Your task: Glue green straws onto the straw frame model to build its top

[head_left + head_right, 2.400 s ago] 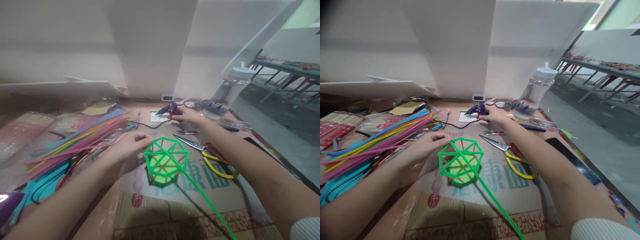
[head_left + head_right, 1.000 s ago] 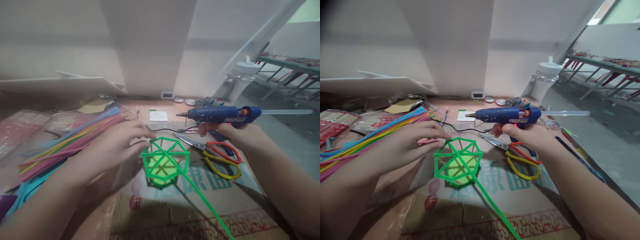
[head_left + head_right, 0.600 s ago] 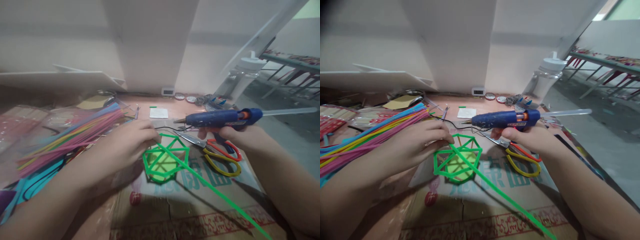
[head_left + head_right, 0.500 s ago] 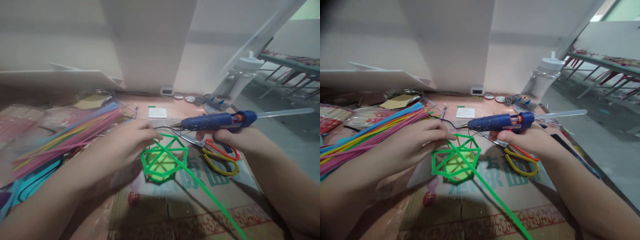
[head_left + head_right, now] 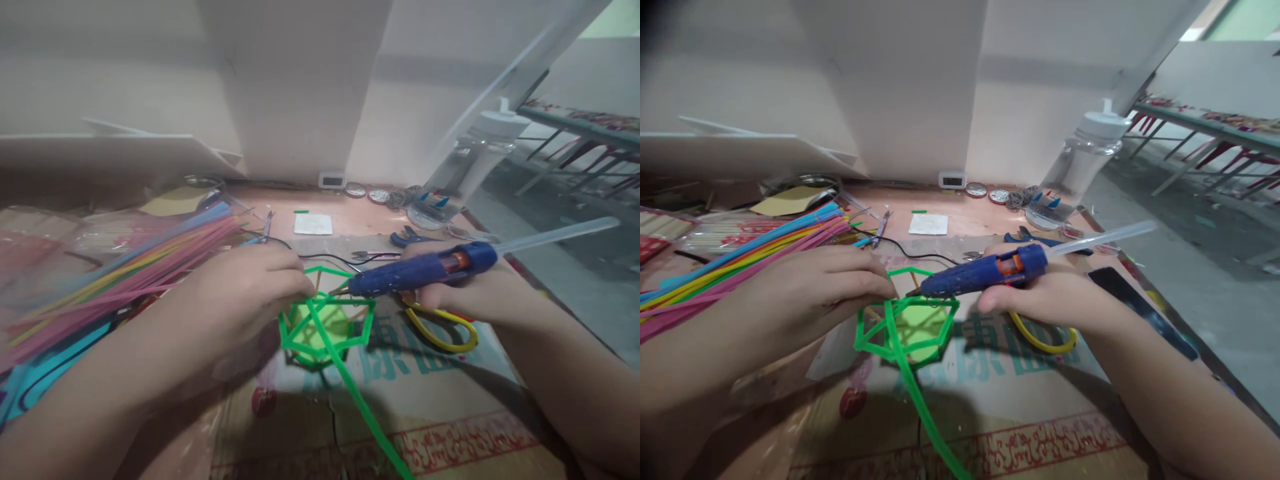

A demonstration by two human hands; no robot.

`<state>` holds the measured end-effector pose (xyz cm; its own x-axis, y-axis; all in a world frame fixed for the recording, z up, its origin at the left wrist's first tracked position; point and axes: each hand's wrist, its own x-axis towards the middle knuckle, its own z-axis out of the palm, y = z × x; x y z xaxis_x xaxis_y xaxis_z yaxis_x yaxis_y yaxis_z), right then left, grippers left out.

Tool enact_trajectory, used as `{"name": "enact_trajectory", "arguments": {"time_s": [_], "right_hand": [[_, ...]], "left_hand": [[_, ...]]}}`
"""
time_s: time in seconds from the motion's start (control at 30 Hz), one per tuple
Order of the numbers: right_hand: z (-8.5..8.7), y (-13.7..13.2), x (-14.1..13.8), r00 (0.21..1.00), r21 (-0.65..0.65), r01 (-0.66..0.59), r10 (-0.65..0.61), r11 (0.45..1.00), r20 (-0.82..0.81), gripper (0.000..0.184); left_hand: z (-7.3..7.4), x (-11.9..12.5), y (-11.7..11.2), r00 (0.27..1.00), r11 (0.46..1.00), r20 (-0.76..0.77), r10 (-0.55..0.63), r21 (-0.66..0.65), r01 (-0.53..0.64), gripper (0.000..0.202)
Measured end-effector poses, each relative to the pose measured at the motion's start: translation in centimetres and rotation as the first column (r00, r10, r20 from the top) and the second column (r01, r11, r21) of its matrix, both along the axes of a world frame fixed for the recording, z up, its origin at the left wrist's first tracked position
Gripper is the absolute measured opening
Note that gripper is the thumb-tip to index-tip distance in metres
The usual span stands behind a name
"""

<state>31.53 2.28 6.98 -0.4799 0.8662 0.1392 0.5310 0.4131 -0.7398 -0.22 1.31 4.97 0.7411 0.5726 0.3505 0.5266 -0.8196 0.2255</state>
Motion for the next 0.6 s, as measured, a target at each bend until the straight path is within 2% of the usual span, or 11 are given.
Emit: {"name": "enact_trajectory", "arguments": {"time_s": [0.07, 0.17, 0.3, 0.43, 0.6], "right_hand": [[0.3, -0.2, -0.5, 0.998, -0.034, -0.058, 0.058, 0.998, 0.004, 0.059], [0.5, -0.3, -1.0, 0.992, -0.009, -0.122, 0.122, 0.993, 0.013, 0.053], [0.2, -0.4, -0.8, 0.994, 0.069, -0.106, 0.103, 0.992, 0.045, 0.044], [-0.5, -0.3, -0.2, 0.992, 0.129, -0.091, 0.078, 0.987, 0.104, 0.052], [-0.6, -0.3, 0.0, 0.986, 0.120, -0.070, 0.050, 0.990, 0.159, 0.059]], "left_hand": [[-0.1, -0.1, 0.1, 1.000, 1.000, -0.004, -0.004, 0.010, 0.004, 0.025], [-0.1, 0.0, 0.1, 1.000, 0.999, -0.023, -0.013, 0.035, 0.014, 0.022], [0.0, 0.2, -0.1, 0.999, 0.997, -0.039, -0.002, 0.071, 0.005, 0.021], [0.0, 0.3, -0.2, 0.999, 0.997, -0.047, 0.001, 0.073, 0.002, 0.021], [-0.1, 0.3, -0.1, 0.998, 0.998, -0.057, 0.015, 0.067, -0.011, 0.021]]}}
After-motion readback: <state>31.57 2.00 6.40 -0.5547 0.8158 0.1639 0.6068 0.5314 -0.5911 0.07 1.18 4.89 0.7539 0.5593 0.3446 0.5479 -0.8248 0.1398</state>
